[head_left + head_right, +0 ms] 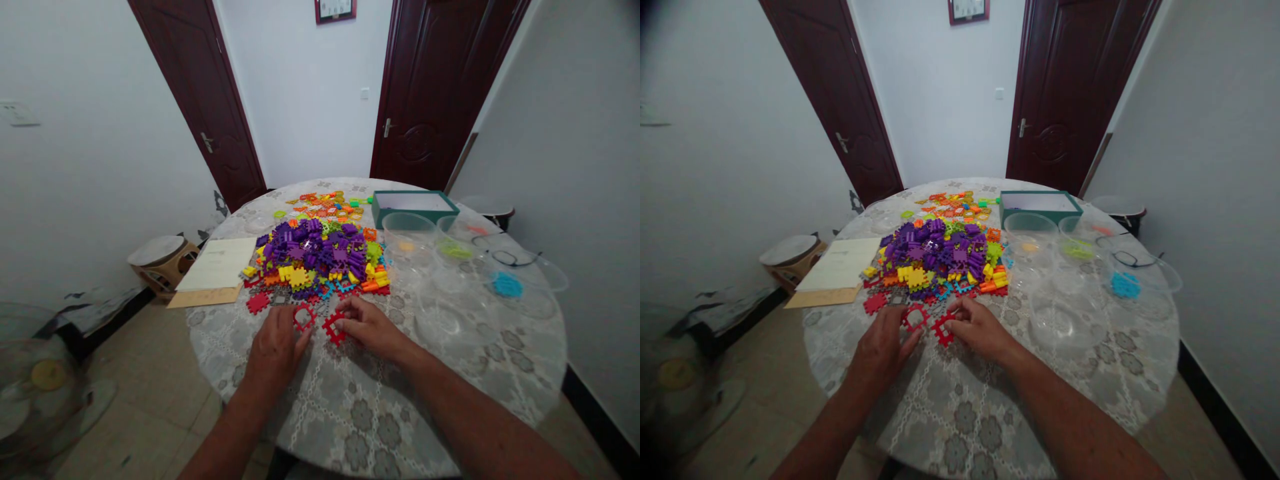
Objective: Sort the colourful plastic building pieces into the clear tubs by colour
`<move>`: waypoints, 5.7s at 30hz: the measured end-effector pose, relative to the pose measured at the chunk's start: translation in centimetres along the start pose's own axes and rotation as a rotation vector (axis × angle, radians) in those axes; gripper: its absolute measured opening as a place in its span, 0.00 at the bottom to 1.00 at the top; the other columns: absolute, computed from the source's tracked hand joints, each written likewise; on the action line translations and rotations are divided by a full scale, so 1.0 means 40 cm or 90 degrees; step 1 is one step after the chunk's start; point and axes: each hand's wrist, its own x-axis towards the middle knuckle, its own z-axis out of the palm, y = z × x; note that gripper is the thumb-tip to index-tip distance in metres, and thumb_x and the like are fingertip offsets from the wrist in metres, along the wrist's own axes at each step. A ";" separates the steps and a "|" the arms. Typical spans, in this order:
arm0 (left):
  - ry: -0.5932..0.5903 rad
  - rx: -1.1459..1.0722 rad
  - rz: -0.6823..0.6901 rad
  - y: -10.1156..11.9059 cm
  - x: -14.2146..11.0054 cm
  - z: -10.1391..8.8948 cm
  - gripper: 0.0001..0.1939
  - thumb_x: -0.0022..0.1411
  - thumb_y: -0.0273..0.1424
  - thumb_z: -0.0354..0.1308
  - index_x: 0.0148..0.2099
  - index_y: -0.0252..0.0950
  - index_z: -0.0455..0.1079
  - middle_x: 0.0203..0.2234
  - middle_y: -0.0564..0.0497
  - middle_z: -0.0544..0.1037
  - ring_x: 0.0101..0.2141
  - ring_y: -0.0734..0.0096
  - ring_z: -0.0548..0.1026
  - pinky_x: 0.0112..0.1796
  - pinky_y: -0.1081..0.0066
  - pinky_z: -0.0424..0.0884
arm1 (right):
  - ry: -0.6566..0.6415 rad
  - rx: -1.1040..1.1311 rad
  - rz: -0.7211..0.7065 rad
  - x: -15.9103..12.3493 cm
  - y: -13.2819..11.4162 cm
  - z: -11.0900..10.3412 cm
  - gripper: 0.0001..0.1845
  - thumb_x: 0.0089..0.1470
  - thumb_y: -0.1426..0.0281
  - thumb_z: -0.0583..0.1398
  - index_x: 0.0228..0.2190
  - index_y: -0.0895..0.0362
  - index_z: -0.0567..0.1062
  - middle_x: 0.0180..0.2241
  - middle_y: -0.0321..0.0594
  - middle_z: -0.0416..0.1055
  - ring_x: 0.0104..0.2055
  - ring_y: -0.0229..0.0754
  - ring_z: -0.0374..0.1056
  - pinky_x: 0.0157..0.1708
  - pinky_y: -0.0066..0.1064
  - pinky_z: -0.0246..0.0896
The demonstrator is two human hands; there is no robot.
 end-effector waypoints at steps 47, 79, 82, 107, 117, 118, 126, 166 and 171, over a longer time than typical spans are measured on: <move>-0.249 0.046 0.266 0.099 0.243 0.157 0.12 0.69 0.22 0.51 0.46 0.37 0.74 0.48 0.41 0.76 0.49 0.55 0.72 0.51 0.60 0.70 | 0.005 -0.529 -0.008 0.000 -0.047 -0.084 0.06 0.54 0.66 0.62 0.35 0.54 0.74 0.34 0.39 0.75 0.33 0.41 0.65 0.30 0.29 0.51; -0.269 -0.115 0.265 0.072 0.179 0.112 0.22 0.65 0.27 0.57 0.61 0.40 0.69 0.56 0.43 0.76 0.54 0.54 0.70 0.59 0.54 0.65 | -0.004 -0.422 -0.021 0.011 -0.007 -0.106 0.02 0.51 0.73 0.60 0.30 0.55 0.71 0.31 0.36 0.72 0.34 0.41 0.66 0.32 0.30 0.52; -0.274 -0.125 0.269 0.073 0.181 0.111 0.24 0.62 0.25 0.58 0.60 0.41 0.69 0.56 0.44 0.76 0.53 0.53 0.70 0.58 0.54 0.66 | 0.010 -0.415 -0.033 0.014 -0.003 -0.106 0.03 0.51 0.74 0.59 0.30 0.55 0.72 0.32 0.37 0.72 0.34 0.41 0.66 0.34 0.31 0.53; -0.212 -0.463 0.170 0.068 0.167 0.167 0.40 0.61 0.17 0.52 0.74 0.46 0.59 0.57 0.43 0.71 0.58 0.58 0.71 0.61 0.54 0.68 | 0.190 -0.468 -0.129 0.029 0.021 -0.060 0.07 0.57 0.75 0.58 0.38 0.56 0.74 0.43 0.44 0.75 0.45 0.45 0.68 0.46 0.32 0.61; -0.069 -0.456 0.130 0.018 0.169 0.144 0.23 0.67 0.26 0.55 0.63 0.42 0.71 0.54 0.43 0.77 0.52 0.60 0.77 0.49 0.61 0.76 | 0.181 -0.349 -0.210 0.013 -0.033 -0.045 0.22 0.54 0.77 0.62 0.51 0.51 0.77 0.40 0.37 0.80 0.40 0.42 0.74 0.43 0.31 0.66; -0.029 -0.433 0.102 0.005 0.172 0.146 0.20 0.67 0.28 0.55 0.60 0.41 0.72 0.51 0.44 0.79 0.49 0.60 0.78 0.48 0.61 0.77 | 0.188 -0.364 -0.239 0.008 -0.047 -0.049 0.20 0.55 0.77 0.62 0.49 0.52 0.78 0.42 0.38 0.80 0.42 0.43 0.75 0.46 0.32 0.67; 0.142 -0.314 -0.076 -0.056 0.192 0.139 0.12 0.67 0.31 0.53 0.48 0.38 0.76 0.43 0.45 0.83 0.46 0.58 0.81 0.52 0.57 0.76 | 0.470 -0.694 -0.214 -0.018 -0.190 -0.206 0.18 0.67 0.71 0.57 0.56 0.55 0.74 0.52 0.51 0.75 0.54 0.50 0.71 0.55 0.40 0.66; 0.044 -0.185 0.033 -0.050 0.182 0.149 0.14 0.63 0.21 0.52 0.47 0.36 0.75 0.40 0.43 0.81 0.44 0.55 0.76 0.50 0.56 0.73 | 0.044 -0.718 -0.175 0.047 -0.010 0.000 0.21 0.68 0.66 0.59 0.60 0.54 0.71 0.59 0.50 0.69 0.57 0.50 0.69 0.54 0.39 0.67; 0.000 -0.146 0.025 -0.040 0.178 0.127 0.13 0.63 0.22 0.54 0.46 0.38 0.75 0.38 0.44 0.80 0.43 0.55 0.76 0.48 0.56 0.72 | 0.006 -0.724 -0.132 0.039 -0.020 0.015 0.25 0.64 0.62 0.64 0.60 0.51 0.71 0.57 0.49 0.69 0.53 0.51 0.70 0.50 0.39 0.66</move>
